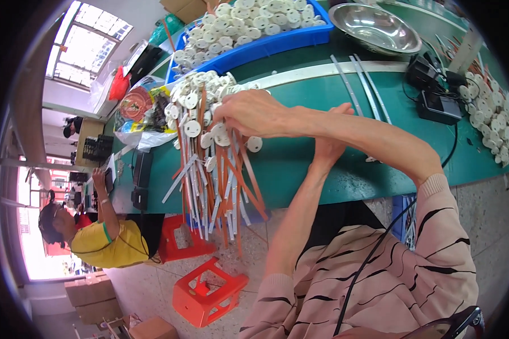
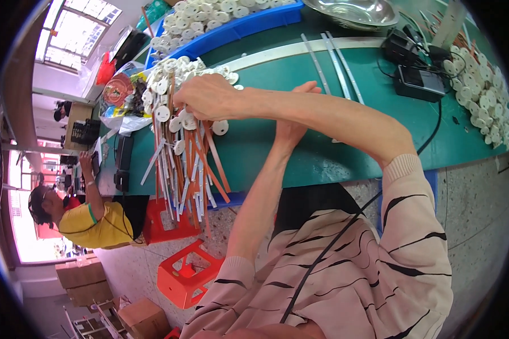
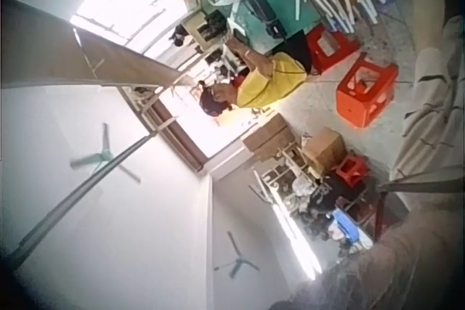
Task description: The person takes LED strips with plastic bases from a container onto the workbench, then repeatedly fits circular plastic bases onto the ends of LED light strips by hand and sets the assembled pieces on the table.
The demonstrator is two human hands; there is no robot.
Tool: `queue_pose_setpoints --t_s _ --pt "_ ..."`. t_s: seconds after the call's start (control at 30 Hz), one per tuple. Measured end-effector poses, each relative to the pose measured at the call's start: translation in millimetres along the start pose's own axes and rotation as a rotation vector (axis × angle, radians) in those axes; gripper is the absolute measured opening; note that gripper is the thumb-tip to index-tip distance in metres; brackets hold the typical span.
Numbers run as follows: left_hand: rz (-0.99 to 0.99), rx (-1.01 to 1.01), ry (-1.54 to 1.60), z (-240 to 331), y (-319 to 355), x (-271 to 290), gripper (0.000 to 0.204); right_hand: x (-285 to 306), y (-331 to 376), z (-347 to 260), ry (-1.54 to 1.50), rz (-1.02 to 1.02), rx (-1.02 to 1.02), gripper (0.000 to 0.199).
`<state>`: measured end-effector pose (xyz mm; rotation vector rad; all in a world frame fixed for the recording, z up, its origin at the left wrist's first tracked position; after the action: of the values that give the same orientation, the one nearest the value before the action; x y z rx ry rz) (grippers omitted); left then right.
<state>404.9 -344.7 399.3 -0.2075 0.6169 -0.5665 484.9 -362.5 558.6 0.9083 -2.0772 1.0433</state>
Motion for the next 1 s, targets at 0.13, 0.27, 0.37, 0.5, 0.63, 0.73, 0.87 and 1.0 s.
queue_pose_setpoints --t_s 0.13,0.27,0.37,0.5,0.63,0.73,0.87,1.0 --pt "0.093 0.067 0.098 20 -4 -26 0.046 -21 -31 -20 0.114 -0.018 0.040 0.017" --pt "0.229 0.123 -0.677 37 -15 -34 0.041 -71 -58 -44 0.097 -0.021 0.179 0.012" --pt "0.271 0.101 -0.683 37 -15 -29 0.039 -98 -64 -54 0.151 -0.018 0.221 0.008" --pt "0.258 0.074 -0.679 36 -15 -28 0.038 -90 -54 -57 0.139 -0.057 0.094 0.007" --pt "0.246 0.068 -0.643 33 -15 -27 0.036 -30 -30 -32 -0.376 -0.178 -0.170 0.013" --pt "0.179 0.019 0.166 20 -3 -13 0.044 7 2 0 -0.888 -0.123 -0.205 0.015" --pt "0.286 0.081 -0.621 50 -7 -20 0.041 62 65 27 -0.995 0.088 -0.376 0.014" --pt "0.330 0.079 -0.179 46 -9 -10 0.047 87 113 51 -0.979 0.212 -0.377 0.012"
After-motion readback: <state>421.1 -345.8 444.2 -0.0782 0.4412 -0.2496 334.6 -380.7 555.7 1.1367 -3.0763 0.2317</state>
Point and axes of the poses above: each hand's wrist, its own y-axis away from the middle knuckle, its own x-axis out of the back of the hand, z = x × y, the point moved 4 cm from there along -y, towards the middle knuckle, and after that the axes turned 11 degrees about -z, right-handed, at the moved point
